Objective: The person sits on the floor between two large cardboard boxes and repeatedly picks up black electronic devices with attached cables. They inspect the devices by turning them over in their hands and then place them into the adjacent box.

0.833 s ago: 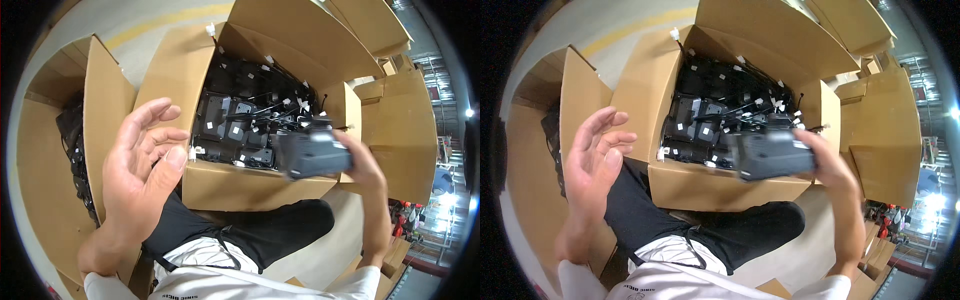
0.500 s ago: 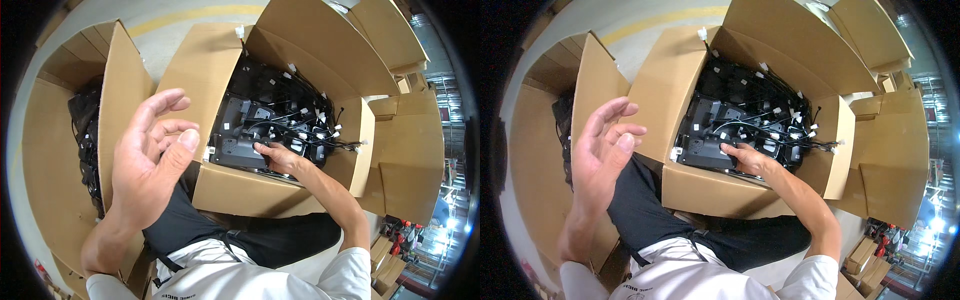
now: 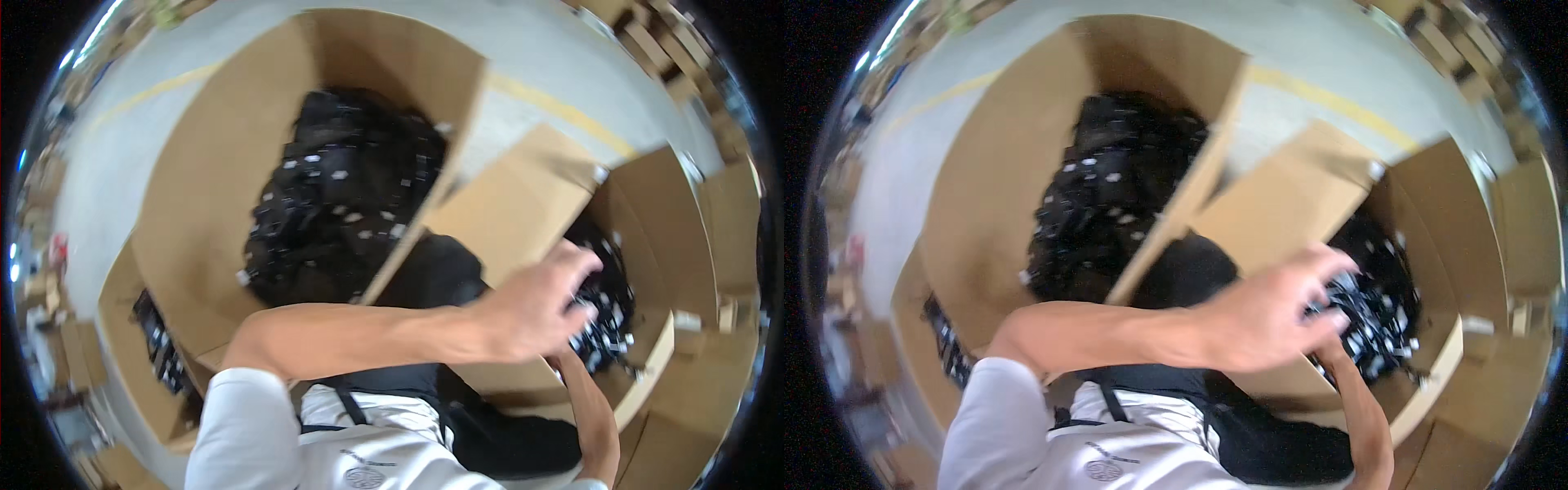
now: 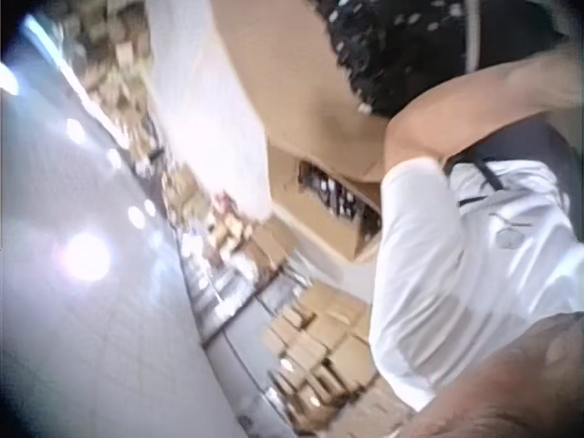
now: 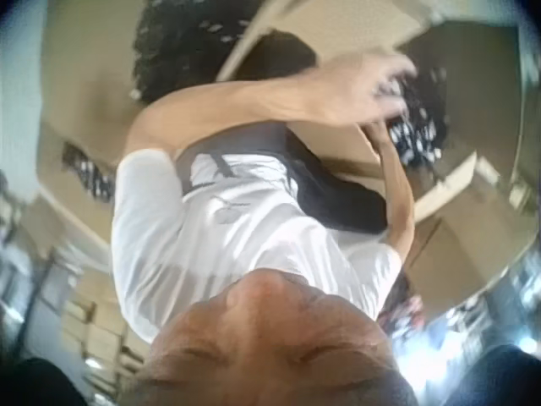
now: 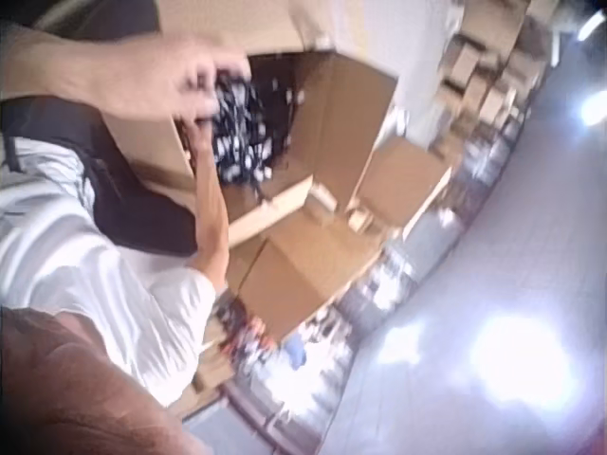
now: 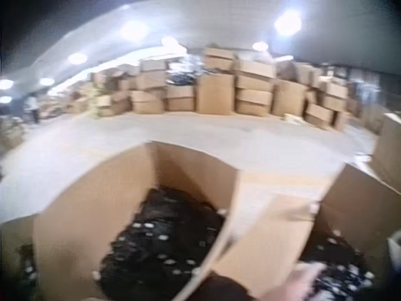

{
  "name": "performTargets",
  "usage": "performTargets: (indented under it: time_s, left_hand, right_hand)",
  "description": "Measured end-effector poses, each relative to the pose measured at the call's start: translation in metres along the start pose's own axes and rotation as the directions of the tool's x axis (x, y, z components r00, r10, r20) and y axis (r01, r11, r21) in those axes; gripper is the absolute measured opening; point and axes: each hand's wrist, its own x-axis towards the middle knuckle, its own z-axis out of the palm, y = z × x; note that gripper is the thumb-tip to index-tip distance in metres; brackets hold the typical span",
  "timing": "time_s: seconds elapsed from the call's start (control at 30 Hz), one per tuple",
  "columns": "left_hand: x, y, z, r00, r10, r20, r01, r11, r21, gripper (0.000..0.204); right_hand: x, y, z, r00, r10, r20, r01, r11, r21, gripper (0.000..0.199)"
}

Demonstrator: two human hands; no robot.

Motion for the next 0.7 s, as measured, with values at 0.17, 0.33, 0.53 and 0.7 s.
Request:
performTargets:
  time_s: [0.17, 0.33, 0.53, 0.7]
  left_hand:
    - [-0.019, 0.015, -0.035, 0.964, 0.265, 0.036, -0.268, 0.956, 0.123, 0.035]
    - [-0.053, -0.021, -0.196, 0.927, -0.071, -0.367, 0.197, 0.927, 0.320, 0.025]
    - [-0.187, -0.242, -0.343, 0.689, -0.458, -0.562, 0.712, 0.281, 0.644, 0.037]
    - [-0.202, -0.283, -0.305, 0.627, -0.380, -0.681, 0.776, 0.383, 0.501, 0.040]
  right_hand:
    - [0.024, -0.017, -0.005, 0.999, -0.044, -0.025, 0.026, 0.872, -0.489, 0.058]
    - [-0.023, -0.046, -0.030, 0.979, 0.057, -0.194, -0.172, 0.733, -0.657, 0.060]
    - [-0.073, -0.074, -0.066, 0.955, -0.009, -0.295, -0.154, 0.838, -0.524, 0.046]
    - [-0.119, -0.097, -0.058, 0.930, 0.030, -0.366, -0.198, 0.881, -0.430, 0.048]
